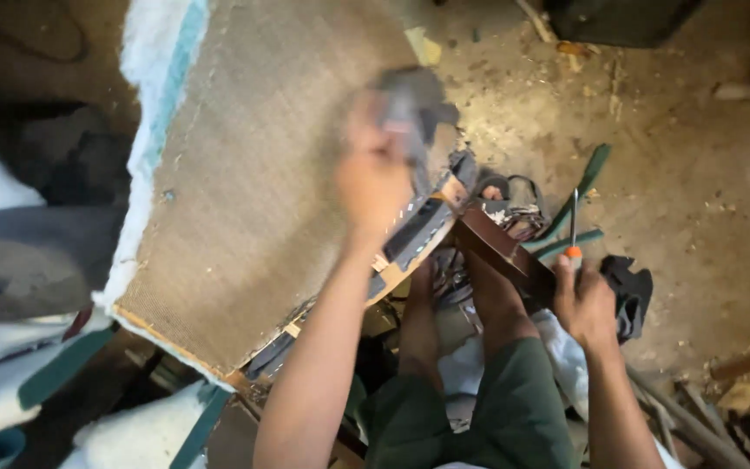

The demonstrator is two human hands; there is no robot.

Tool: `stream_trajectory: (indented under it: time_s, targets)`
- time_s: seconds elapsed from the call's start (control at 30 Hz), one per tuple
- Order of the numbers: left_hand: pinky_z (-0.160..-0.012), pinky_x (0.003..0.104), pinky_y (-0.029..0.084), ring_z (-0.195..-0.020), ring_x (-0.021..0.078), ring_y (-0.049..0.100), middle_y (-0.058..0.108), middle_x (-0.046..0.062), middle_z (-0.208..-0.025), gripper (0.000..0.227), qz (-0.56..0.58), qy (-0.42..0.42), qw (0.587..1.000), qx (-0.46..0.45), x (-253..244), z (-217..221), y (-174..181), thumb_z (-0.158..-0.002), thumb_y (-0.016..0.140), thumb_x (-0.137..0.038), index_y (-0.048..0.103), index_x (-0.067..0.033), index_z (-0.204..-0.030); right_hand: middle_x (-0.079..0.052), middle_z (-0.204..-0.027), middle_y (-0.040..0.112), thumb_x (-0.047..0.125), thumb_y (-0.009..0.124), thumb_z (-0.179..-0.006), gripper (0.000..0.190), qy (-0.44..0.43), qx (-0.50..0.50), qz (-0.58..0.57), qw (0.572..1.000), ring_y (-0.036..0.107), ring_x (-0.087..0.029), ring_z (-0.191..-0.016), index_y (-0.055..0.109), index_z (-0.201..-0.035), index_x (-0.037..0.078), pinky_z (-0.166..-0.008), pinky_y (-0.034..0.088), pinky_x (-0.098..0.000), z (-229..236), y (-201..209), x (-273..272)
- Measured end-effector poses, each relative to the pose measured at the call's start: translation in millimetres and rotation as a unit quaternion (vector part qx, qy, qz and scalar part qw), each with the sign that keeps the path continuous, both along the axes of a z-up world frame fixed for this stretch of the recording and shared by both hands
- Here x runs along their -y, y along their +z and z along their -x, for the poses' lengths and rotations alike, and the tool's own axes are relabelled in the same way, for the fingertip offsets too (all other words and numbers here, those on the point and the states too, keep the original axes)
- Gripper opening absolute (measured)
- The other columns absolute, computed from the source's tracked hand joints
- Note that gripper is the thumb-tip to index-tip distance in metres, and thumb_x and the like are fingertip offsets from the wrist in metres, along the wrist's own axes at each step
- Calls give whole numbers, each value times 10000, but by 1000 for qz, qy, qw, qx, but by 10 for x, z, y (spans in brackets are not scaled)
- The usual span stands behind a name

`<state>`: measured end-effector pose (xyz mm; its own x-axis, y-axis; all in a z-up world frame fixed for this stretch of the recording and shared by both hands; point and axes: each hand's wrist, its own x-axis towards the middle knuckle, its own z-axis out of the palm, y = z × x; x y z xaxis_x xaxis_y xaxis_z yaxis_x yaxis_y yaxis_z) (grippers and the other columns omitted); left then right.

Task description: Removing staples from a wooden chair frame using a screwdriver to prepare it for reupholstery.

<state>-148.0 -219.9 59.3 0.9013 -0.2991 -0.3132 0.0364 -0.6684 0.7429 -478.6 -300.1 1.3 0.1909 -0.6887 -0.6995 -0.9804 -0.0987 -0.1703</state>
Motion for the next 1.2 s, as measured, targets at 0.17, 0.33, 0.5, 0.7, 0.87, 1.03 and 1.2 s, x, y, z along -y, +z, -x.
stream_trajectory:
  time_s: [0.17, 0.33, 0.5, 0.7, 0.87, 1.03, 1.2]
  targets:
    - [-1034, 360, 477, -1171, 238, 643, 664, 104, -1277, 381, 33, 149, 981, 116, -1175, -34, 296, -1033, 603, -225, 516, -108, -1385, -311, -922, 694, 541, 796, -770, 640, -94, -32, -69, 993, 649, -491, -1018, 692, -1027, -36, -869, 492, -581, -276, 316, 93]
    - [-956, 394, 510, -1051, 281, 664, 668, 141, -1165, 436, -143, 97, 949, 265, -2302, 542, -184, -1042, 665, -335, 574, -31, -1340, -295, -1033, 698, 495, 874, -670, 707, -129, -33, -55, 990, 638, -439, -1105, 668, -1120, -10, -909, 499, -542, -315, 399, 89]
    - [-903, 392, 482, -998, 255, 637, 720, 59, -1034, 439, -81, -126, 974, 167, -2180, 1053, -79, -847, 736, -417, 652, -67, -1097, -195, -885, 670, 631, 787, -672, 683, 27, -111, -70, 991, 631, -376, -813, 588, -924, 29, -655, 459, -461, -482, 494, 44]
    - [-810, 306, 542, -935, 194, 626, 725, 10, -1030, 502, -20, -153, 940, 305, -2311, 983, -192, -766, 885, -379, 663, -63, -1088, -166, -847, 650, 600, 801, -696, 644, 26, -121, -48, 991, 618, -323, -745, 554, -885, 37, -610, 457, -421, -458, 400, 26]
    - [-774, 381, 500, -897, 219, 661, 715, 38, -941, 487, -84, -202, 916, 337, -2419, 1003, -204, -788, 827, -518, 698, -116, -1032, -149, -701, 610, 700, 617, -766, 633, 205, -94, -2, 974, 601, -318, -677, 519, -741, 75, -604, 420, -447, -300, 274, -25]
    - [-914, 336, 449, -991, 147, 673, 745, 2, -1113, 560, -158, -232, 895, 347, -2543, 1213, -406, -888, 716, -558, 599, -126, -1224, -167, -446, 527, 704, 541, -793, 719, 281, -99, -6, 955, 579, -299, -420, 395, -568, 37, -495, 351, -441, -283, 192, -49]
    - [-776, 372, 471, -795, 194, 629, 716, 68, -1012, 391, -119, -222, 889, 382, -2478, 1145, -346, -1051, 450, -347, 673, -39, -1141, -122, -1070, 656, 179, 727, -958, 276, -204, 152, -31, 967, 615, -235, -968, 612, -1188, 82, -862, 463, -351, 393, -550, -278]
